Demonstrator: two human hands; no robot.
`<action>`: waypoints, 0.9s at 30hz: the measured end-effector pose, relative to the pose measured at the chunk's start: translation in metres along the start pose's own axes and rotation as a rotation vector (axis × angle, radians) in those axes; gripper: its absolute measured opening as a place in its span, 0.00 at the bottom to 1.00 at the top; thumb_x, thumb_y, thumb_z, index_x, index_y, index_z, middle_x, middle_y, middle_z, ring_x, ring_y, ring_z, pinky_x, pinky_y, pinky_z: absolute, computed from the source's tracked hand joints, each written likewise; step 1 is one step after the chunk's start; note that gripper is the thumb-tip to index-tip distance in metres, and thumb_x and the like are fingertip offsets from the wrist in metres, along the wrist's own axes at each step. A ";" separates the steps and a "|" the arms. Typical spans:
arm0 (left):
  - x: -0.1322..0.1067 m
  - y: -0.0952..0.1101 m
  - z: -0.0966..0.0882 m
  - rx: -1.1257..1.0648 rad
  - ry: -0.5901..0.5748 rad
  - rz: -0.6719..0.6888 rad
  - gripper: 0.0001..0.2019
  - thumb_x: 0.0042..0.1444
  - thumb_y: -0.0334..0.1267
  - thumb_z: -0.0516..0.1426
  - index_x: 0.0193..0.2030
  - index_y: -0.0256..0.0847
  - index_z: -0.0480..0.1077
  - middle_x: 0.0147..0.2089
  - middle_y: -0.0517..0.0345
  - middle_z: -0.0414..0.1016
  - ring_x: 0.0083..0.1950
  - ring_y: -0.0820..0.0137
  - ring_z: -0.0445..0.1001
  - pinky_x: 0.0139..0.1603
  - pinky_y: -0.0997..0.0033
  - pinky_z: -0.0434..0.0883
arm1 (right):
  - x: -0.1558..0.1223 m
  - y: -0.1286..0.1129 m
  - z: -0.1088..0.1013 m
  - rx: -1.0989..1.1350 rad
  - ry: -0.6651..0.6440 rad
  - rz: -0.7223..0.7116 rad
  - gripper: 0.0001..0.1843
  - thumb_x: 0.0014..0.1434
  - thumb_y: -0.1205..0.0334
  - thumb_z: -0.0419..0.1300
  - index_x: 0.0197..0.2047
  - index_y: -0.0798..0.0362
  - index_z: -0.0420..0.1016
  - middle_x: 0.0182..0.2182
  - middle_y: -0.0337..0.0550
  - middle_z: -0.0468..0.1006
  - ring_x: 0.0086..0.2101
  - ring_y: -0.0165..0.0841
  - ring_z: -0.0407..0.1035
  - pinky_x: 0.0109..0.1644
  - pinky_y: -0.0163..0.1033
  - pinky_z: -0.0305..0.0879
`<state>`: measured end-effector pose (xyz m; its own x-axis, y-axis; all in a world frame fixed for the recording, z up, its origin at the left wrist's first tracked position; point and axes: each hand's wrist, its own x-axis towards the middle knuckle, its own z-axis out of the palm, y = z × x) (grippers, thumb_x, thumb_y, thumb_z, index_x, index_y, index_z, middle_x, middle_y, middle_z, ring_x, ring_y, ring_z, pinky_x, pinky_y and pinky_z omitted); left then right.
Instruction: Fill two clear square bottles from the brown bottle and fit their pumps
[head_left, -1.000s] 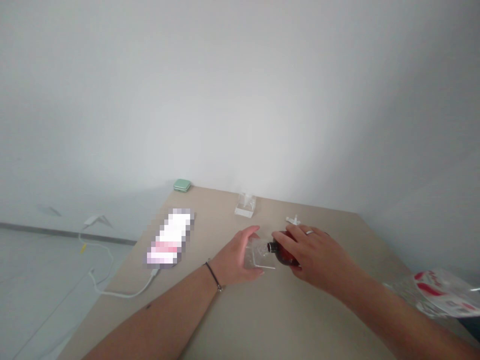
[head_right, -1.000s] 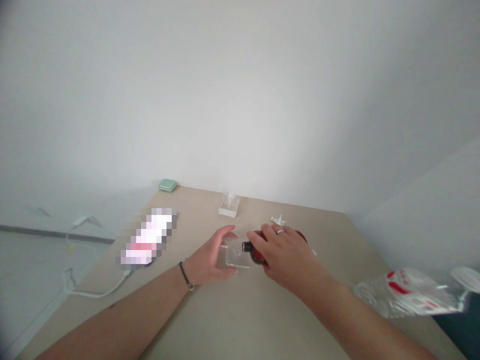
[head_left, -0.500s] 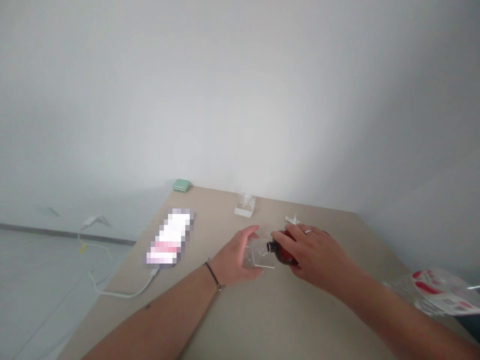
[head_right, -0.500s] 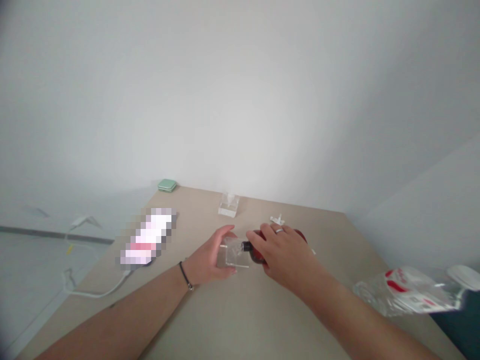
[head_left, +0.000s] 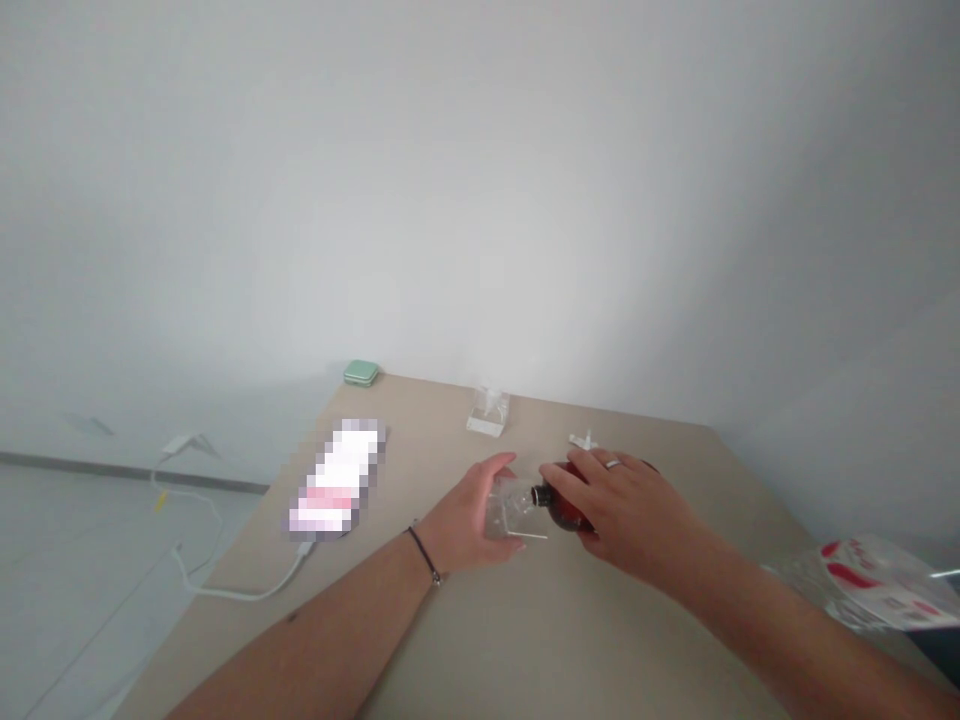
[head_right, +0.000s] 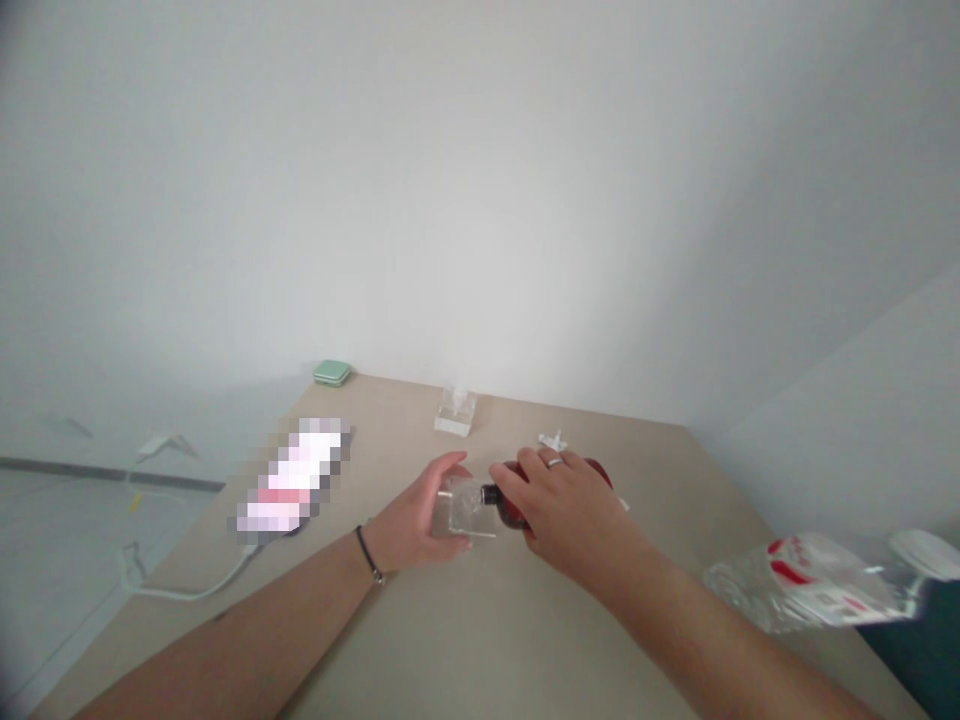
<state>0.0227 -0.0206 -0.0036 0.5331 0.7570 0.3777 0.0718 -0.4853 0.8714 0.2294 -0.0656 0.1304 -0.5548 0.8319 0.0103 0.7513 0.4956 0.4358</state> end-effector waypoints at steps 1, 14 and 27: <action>0.000 0.000 0.000 0.003 0.000 0.001 0.49 0.43 0.40 0.68 0.69 0.43 0.46 0.60 0.43 0.62 0.60 0.51 0.67 0.63 0.41 0.63 | 0.000 0.000 0.000 0.000 0.001 -0.001 0.27 0.52 0.66 0.63 0.56 0.45 0.67 0.47 0.50 0.75 0.43 0.45 0.73 0.44 0.46 0.63; -0.002 -0.001 0.001 -0.037 -0.012 -0.013 0.48 0.45 0.42 0.68 0.69 0.43 0.46 0.61 0.43 0.62 0.60 0.50 0.67 0.63 0.43 0.63 | -0.001 -0.003 -0.001 0.025 0.014 0.031 0.24 0.53 0.66 0.64 0.52 0.45 0.67 0.44 0.45 0.75 0.42 0.43 0.72 0.41 0.43 0.59; -0.002 -0.003 0.001 -0.030 -0.002 -0.006 0.48 0.46 0.41 0.67 0.69 0.44 0.45 0.60 0.45 0.63 0.58 0.52 0.68 0.61 0.43 0.65 | 0.000 -0.004 -0.003 0.004 0.031 0.035 0.21 0.54 0.65 0.65 0.50 0.45 0.68 0.42 0.45 0.75 0.40 0.41 0.71 0.38 0.41 0.56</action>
<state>0.0226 -0.0212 -0.0074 0.5341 0.7593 0.3717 0.0495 -0.4670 0.8828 0.2256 -0.0685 0.1311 -0.5389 0.8407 0.0537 0.7719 0.4673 0.4310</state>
